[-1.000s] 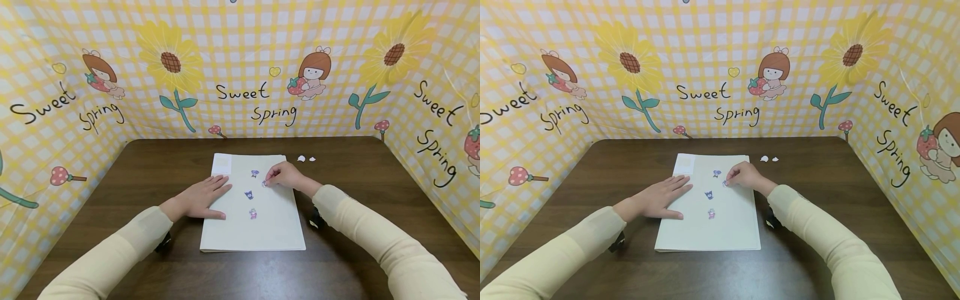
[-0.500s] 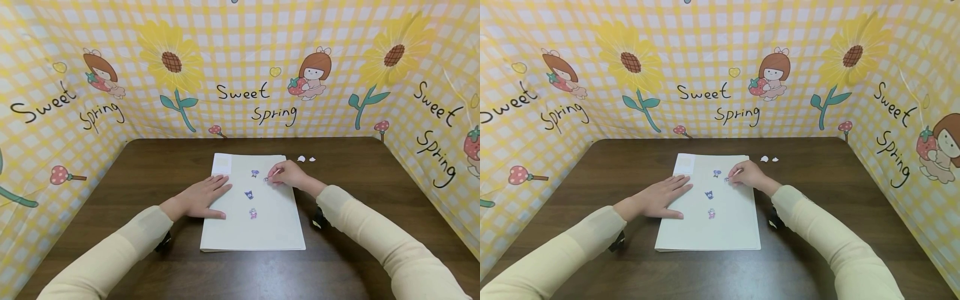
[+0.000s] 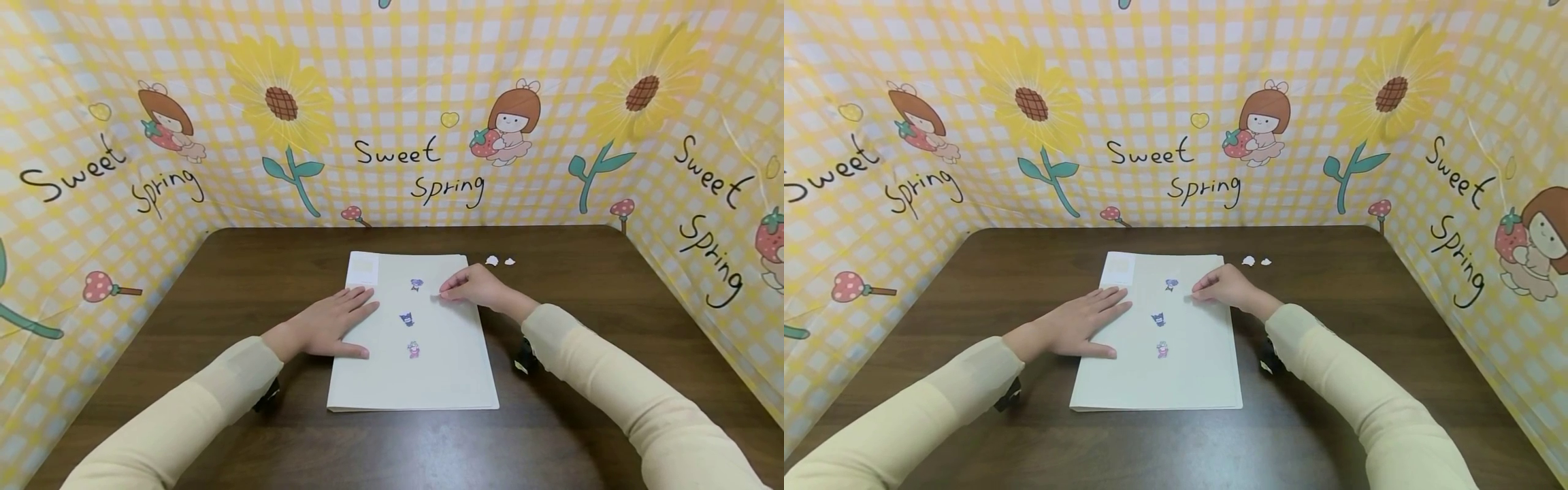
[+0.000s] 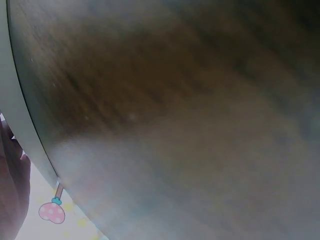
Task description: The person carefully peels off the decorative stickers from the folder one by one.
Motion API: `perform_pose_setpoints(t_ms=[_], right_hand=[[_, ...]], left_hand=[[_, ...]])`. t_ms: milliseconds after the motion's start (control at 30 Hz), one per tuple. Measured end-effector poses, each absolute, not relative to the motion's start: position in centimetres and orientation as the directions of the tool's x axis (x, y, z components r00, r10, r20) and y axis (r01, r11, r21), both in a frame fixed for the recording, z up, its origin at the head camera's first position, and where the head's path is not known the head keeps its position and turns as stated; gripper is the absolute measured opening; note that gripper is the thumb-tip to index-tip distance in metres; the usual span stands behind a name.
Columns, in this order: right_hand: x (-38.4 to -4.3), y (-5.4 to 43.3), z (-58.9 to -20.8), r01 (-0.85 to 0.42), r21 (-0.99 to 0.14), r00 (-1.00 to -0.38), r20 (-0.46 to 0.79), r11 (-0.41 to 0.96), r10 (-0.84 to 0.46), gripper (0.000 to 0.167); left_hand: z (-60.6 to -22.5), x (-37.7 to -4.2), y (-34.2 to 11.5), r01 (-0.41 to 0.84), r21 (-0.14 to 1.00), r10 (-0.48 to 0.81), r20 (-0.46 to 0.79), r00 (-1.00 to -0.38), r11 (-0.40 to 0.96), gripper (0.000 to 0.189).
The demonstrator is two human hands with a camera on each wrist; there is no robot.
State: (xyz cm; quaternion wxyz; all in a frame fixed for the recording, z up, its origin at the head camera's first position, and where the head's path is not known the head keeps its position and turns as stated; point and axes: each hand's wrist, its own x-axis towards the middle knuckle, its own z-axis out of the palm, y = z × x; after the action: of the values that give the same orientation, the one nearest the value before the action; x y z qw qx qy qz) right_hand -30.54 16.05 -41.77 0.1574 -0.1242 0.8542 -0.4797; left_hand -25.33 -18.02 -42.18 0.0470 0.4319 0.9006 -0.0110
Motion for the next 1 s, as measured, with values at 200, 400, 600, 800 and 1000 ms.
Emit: perform_pose_setpoints(t_ms=[200, 400, 600, 800, 1000], right_hand=[[-30.4, 16.4, -41.6, -0.041, -0.854, -0.922, -0.168, 0.518, -0.350, 0.015], [-30.4, 16.7, -41.3, -0.044, -0.858, -0.927, -0.156, 0.512, -0.341, 0.014], [-30.6, 17.2, -41.3, -0.053, -0.888, -0.919, -0.137, 0.458, -0.370, 0.018], [-30.7, 18.0, -41.4, -0.047, -0.903, -0.918, -0.129, 0.427, -0.374, 0.021], [-30.7, 18.9, -41.0, -0.011, -0.915, -0.931, -0.137, 0.403, -0.337, 0.023]], left_hand=[[-42.1, -25.3, -17.9, 0.774, 0.012, 0.770, -0.112, -0.628, 0.633, 0.099], [-42.0, -25.3, -17.7, 0.764, 0.003, 0.757, -0.135, -0.639, 0.646, 0.101], [-42.0, -25.3, -17.8, 0.759, 0.004, 0.753, -0.137, -0.644, 0.651, 0.101], [-42.1, -25.3, -18.0, 0.774, 0.005, 0.769, -0.114, -0.629, 0.633, 0.100], [-42.1, -25.3, -17.9, 0.778, 0.005, 0.774, -0.110, -0.623, 0.628, 0.100]])
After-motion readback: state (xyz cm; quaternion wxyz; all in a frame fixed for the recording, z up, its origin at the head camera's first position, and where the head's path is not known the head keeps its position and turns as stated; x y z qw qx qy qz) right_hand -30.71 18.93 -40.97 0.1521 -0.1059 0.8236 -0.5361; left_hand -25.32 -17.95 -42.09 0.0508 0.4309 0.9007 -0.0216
